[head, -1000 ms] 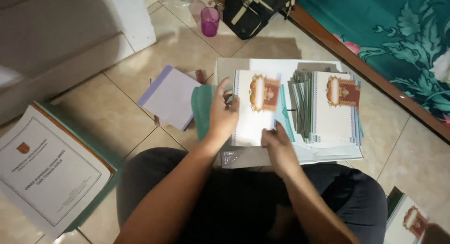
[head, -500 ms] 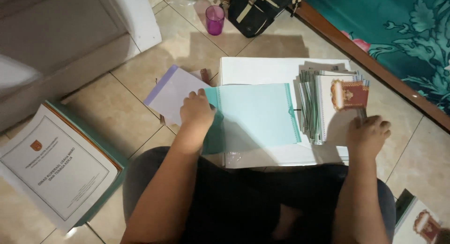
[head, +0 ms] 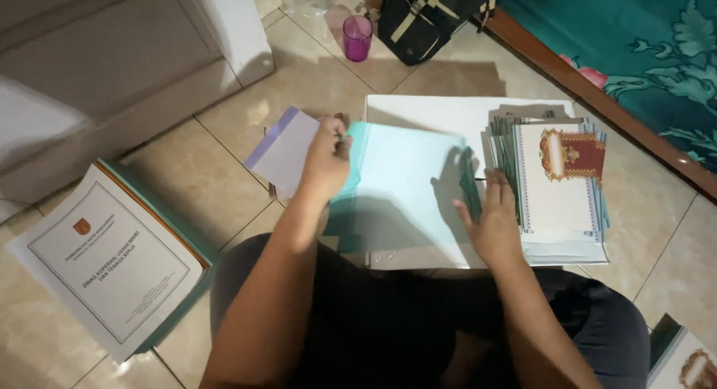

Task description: Inserting small printed cards or booklets into light blue paper folders for assembly

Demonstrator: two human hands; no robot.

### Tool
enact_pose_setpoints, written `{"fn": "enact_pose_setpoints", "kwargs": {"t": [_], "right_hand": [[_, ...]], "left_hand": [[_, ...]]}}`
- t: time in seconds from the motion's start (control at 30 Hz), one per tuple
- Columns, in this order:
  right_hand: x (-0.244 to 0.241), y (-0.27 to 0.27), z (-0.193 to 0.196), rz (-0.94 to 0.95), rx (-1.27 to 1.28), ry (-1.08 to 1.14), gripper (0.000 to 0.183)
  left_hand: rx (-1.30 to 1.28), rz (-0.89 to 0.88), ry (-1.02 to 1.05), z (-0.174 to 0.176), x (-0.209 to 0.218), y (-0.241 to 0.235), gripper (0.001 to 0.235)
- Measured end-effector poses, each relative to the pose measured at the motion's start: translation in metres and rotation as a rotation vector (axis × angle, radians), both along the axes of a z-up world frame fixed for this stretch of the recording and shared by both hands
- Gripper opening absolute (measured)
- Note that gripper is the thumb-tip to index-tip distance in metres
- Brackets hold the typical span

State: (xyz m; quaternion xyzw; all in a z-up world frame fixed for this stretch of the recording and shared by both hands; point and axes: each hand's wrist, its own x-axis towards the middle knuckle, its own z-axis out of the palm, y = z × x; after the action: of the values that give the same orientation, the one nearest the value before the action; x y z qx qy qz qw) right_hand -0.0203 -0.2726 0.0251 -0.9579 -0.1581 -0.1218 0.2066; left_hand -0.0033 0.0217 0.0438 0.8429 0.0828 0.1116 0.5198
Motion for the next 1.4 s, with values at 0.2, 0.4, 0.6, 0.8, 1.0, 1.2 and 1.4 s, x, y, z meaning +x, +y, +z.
{"fn": "enact_pose_setpoints", "kwargs": {"t": [0.2,0.4,0.6,0.8,1.0,1.2,1.4], "right_hand": [[0.006,-0.002,0.018,-0.180,0.445,0.519,0.085],[0.017,-0.035,-0.003,-0.256,0.232,0.476,0.062],[-0.032,0.005,0.039,0.030,0.322,0.874,0.083],[-0.042,0.030,-0.010,0.501,-0.093,0.720,0.070],[-0.033,0.037,-0.054,0.041,-0.296,0.167,0.079],[-0.021,0.064,-0.014,-0.044,-0.096,0.565,0.119],[0.011,0.002,-0.017,-0.152,0.311,0.659,0.099]], "left_hand": [[-0.350,0.097,0.164,0.001,0.004,0.004,0.023],[0.630,-0.124,-0.055,-0.029,-0.002,-0.056,0.040],[0.567,-0.430,0.125,-0.046,0.007,-0.065,0.031],[-0.013,0.161,-0.165,0.012,-0.009,-0.037,0.046],[0.763,-0.268,0.066,-0.060,0.008,-0.042,0.036],[0.729,-0.324,0.139,-0.050,0.007,-0.045,0.038],[0.448,-0.386,0.107,-0.043,0.003,-0.053,0.028]]}}
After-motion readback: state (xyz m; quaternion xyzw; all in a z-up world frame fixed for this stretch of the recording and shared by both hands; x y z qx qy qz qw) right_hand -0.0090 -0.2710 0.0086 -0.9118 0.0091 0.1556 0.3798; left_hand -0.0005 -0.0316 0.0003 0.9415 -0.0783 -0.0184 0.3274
